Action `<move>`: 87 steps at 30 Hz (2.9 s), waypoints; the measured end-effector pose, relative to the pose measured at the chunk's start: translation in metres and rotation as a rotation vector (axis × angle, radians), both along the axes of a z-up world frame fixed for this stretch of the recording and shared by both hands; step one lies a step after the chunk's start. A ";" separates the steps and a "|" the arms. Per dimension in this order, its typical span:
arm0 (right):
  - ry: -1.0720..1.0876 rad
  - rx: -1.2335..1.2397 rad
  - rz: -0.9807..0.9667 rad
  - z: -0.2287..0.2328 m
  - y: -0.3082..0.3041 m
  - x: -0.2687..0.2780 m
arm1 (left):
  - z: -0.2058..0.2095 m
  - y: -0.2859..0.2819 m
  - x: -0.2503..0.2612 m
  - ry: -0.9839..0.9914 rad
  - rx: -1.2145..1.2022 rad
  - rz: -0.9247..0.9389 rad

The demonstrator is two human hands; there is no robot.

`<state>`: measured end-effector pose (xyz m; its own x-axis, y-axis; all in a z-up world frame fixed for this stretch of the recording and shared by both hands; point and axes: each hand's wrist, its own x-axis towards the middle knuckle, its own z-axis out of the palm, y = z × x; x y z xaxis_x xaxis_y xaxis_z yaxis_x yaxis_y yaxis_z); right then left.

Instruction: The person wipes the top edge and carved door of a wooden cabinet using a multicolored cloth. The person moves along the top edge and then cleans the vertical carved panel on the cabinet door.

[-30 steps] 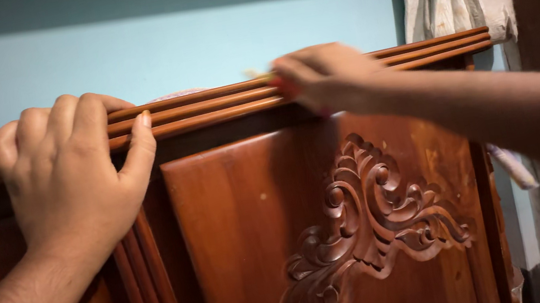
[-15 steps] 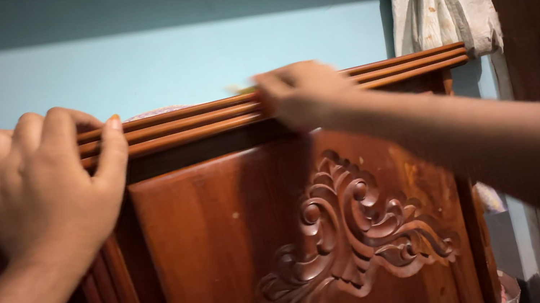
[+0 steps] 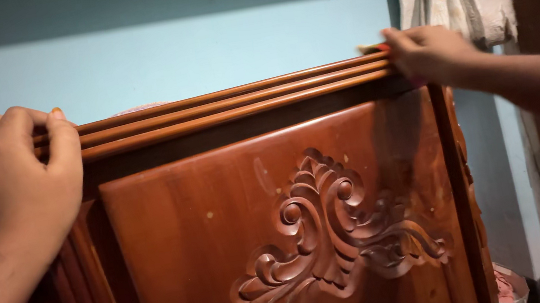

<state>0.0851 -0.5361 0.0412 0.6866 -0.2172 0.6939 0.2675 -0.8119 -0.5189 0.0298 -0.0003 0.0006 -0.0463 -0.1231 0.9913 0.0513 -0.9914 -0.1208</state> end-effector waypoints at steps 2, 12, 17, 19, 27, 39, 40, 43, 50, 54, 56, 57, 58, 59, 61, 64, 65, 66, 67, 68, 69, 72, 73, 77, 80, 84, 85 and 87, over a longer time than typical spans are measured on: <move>-0.018 -0.018 -0.087 -0.002 -0.036 0.014 | 0.001 0.002 0.004 -0.008 0.002 0.056; 0.141 0.159 -0.248 0.018 -0.051 0.031 | 0.006 -0.002 0.002 -0.012 -0.013 0.006; 0.059 -0.011 -0.137 -0.008 -0.008 0.003 | 0.005 -0.001 0.006 -0.019 -0.016 0.044; 0.036 -0.037 -0.112 -0.008 -0.020 0.005 | 0.004 -0.002 0.006 -0.031 -0.006 0.034; -0.041 0.530 -0.228 0.012 -0.073 0.057 | 0.003 -0.003 0.005 -0.056 0.015 0.002; -0.119 0.684 -0.246 -0.001 -0.098 0.055 | 0.000 -0.009 0.005 -0.094 0.038 0.011; -0.130 0.710 -0.243 0.001 -0.101 0.055 | 0.000 -0.009 0.004 -0.100 0.045 0.011; -0.162 0.759 -0.230 0.005 -0.106 0.052 | -0.001 -0.010 0.002 -0.115 0.067 0.015; -0.166 0.709 -0.265 -0.003 -0.073 0.058 | -0.004 -0.010 0.006 -0.133 0.081 0.017; -0.205 0.769 -0.223 0.002 -0.058 0.068 | -0.003 -0.011 0.005 -0.187 0.097 0.001; -0.229 0.925 -0.148 0.010 -0.062 0.072 | -0.005 -0.012 0.004 -0.205 0.098 -0.011; -0.241 0.980 -0.126 0.013 -0.066 0.072 | -0.005 -0.014 0.004 -0.202 0.096 -0.028; -0.226 0.963 -0.121 0.014 -0.068 0.072 | -0.006 -0.014 0.001 -0.194 0.091 -0.031; -0.219 0.959 -0.129 0.015 -0.072 0.067 | -0.004 -0.016 0.000 -0.192 0.089 -0.040; -0.192 0.919 -0.140 0.017 -0.077 0.062 | -0.004 -0.019 -0.005 -0.179 0.079 -0.036; -0.133 0.823 -0.169 0.017 -0.071 0.060 | -0.003 -0.021 -0.009 -0.133 0.045 -0.056; -0.114 0.782 -0.182 0.016 -0.065 0.059 | -0.003 -0.022 -0.009 -0.142 0.045 -0.050; -0.092 0.739 -0.193 0.016 -0.061 0.057 | -0.003 -0.021 -0.009 -0.150 0.045 -0.044; -0.075 0.699 -0.205 0.012 -0.056 0.057 | -0.003 -0.022 -0.009 -0.157 0.047 -0.038; -0.058 0.657 -0.213 0.010 -0.054 0.056 | -0.003 -0.022 -0.009 -0.148 0.043 -0.042; -0.048 0.625 -0.217 0.009 -0.052 0.056 | -0.003 -0.022 -0.009 -0.140 0.038 -0.042; -0.039 0.629 -0.192 0.008 -0.062 0.054 | -0.002 -0.024 -0.011 -0.121 0.024 -0.027; -0.043 0.658 -0.182 0.011 -0.067 0.054 | -0.002 -0.024 -0.012 -0.114 0.018 -0.017; -0.058 0.757 -0.142 0.016 -0.086 0.051 | -0.002 -0.026 -0.016 -0.096 0.007 -0.077; -0.046 0.721 -0.136 0.016 -0.076 0.050 | 0.000 -0.027 -0.017 -0.095 0.003 -0.055; -0.020 0.527 -0.155 0.002 -0.041 0.051 | 0.000 -0.026 -0.017 -0.086 -0.002 -0.035; -0.020 0.500 -0.159 0.000 -0.037 0.051 | 0.000 -0.027 -0.018 -0.084 -0.001 -0.032; -0.030 0.474 -0.160 -0.004 -0.037 0.051 | 0.000 -0.027 -0.018 -0.072 -0.005 -0.056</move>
